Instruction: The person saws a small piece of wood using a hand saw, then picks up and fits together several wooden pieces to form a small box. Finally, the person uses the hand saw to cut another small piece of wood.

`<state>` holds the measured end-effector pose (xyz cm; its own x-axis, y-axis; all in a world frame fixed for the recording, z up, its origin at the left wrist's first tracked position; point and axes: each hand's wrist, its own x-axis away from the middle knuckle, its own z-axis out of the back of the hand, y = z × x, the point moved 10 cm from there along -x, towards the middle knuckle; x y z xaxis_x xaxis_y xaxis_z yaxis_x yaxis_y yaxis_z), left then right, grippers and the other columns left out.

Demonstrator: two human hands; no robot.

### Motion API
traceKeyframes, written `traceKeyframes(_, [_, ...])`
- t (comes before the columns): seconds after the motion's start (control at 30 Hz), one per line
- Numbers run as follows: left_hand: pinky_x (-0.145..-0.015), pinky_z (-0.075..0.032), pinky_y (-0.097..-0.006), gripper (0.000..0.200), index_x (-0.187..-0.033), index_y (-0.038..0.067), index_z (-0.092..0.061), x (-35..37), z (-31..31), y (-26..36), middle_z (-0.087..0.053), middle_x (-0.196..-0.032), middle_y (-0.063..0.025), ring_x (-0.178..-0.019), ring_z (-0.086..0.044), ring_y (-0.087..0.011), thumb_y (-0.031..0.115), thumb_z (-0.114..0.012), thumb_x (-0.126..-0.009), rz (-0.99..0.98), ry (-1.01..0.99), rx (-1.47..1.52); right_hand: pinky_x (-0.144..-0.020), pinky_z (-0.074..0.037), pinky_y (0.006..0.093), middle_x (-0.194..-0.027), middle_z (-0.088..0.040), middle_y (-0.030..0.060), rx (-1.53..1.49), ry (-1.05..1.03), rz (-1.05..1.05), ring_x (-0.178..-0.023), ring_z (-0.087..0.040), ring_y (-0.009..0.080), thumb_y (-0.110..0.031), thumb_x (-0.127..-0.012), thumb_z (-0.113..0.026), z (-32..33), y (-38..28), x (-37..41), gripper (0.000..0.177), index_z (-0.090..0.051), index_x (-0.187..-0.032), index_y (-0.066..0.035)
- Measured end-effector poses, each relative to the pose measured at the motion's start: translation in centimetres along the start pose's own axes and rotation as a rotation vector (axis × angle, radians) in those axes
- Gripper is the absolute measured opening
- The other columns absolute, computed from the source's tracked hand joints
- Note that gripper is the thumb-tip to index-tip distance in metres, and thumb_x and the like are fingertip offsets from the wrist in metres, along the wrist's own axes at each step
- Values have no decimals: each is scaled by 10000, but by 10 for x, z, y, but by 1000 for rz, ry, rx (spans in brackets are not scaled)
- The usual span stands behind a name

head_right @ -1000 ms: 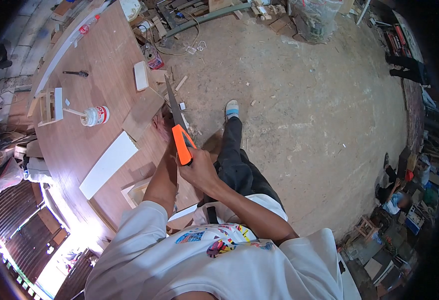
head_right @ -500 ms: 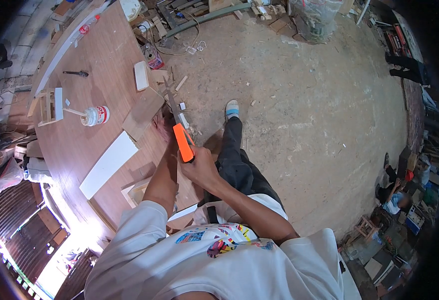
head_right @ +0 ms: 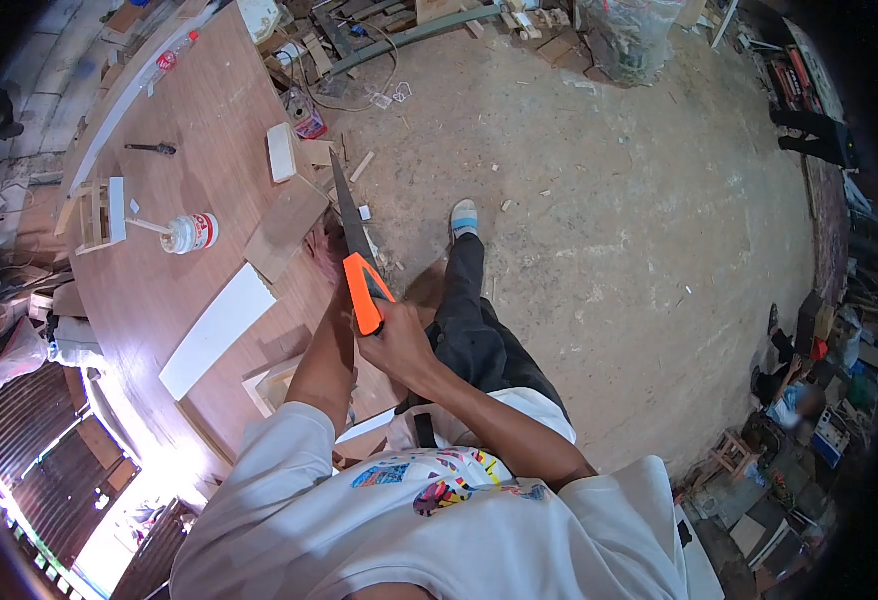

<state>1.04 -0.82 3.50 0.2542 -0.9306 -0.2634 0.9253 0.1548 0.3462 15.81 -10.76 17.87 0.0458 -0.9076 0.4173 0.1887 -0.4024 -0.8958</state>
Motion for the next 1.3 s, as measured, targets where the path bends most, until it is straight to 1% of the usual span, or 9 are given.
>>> traceKeyframes(0.07, [-1043,-328,-457,176,-779,97,-711,-8,15,8,-596,-1213,-78,-1216,-482,-311,220,-643,-672,-15,50,-8,-578,-454,301,-603,-532,124,6,-16,-23,-575,-505,107,-44,-775,-610,-1,2,0,85,-580,-770,36])
traceKeyframes(0.13, [-1022,-347,-457,149,-735,92,-703,-8,-17,-16,-617,-1164,-80,-1185,-504,-313,203,-636,-662,257,-356,81,-577,-453,300,-603,-532,121,-2,-10,-13,-577,-501,102,-45,-778,-610,-2,3,0,86,-581,-771,36])
traceKeyframes(0.17, [-1022,-347,-457,149,-735,92,-703,-3,-24,-20,-617,-1164,-80,-1185,-504,-313,203,-636,-662,257,-356,82,-575,-451,299,-602,-531,118,-8,-4,-2,-580,-497,97,-47,-782,-610,-1,2,0,88,-581,-773,36])
traceKeyframes(0.23, [-1001,-363,-458,128,-706,93,-700,-3,9,4,-637,-1114,-76,-1158,-523,-309,186,-631,-651,-38,74,-10,-575,-450,298,-603,-531,118,-4,-3,-9,-581,-496,96,-48,-786,-609,-1,3,0,88,-584,-777,36])
traceKeyframes(0.37, [-995,-367,-455,135,-730,101,-705,0,-2,-1,-645,-1093,-68,-1146,-532,-302,182,-630,-653,-43,23,-9,-575,-448,297,-605,-532,117,7,-6,-17,-588,-494,91,-50,-792,-611,-2,3,-1,91,-591,-787,38])
traceKeyframes(0.43, [-994,-366,-458,150,-768,110,-715,0,2,1,-648,-1085,-63,-1124,-545,-295,200,-641,-674,-62,108,7,-577,-446,296,-606,-533,118,5,-14,-16,-591,-492,92,-55,-793,-615,-2,2,-1,101,-590,-790,43])
traceKeyframes(0.63, [-995,-368,-462,188,-802,102,-722,-3,7,3,-660,-1043,-77,-1089,-566,-288,265,-655,-735,4,132,-58,-577,-429,290,-596,-499,88,-34,14,0,-607,-453,79,-74,-823,-607,3,-2,-3,146,-569,-782,61])
traceKeyframes(0.93, [-994,-381,-459,249,-699,69,-699,-5,10,2,-651,-948,-106,-1029,-580,-322,311,-649,-727,65,135,-40,-567,-404,289,-598,-464,51,-53,-6,-25,-627,-418,69,-106,-865,-596,5,1,-10,209,-534,-748,56])
traceKeyframes(1.3, [-994,-377,-456,210,-747,102,-714,-7,14,4,-642,-979,-104,-1061,-562,-315,294,-631,-742,70,79,-81,-557,-411,318,-587,-476,67,-18,1,-28,-600,-430,84,-126,-868,-593,4,-6,-8,229,-539,-742,58])
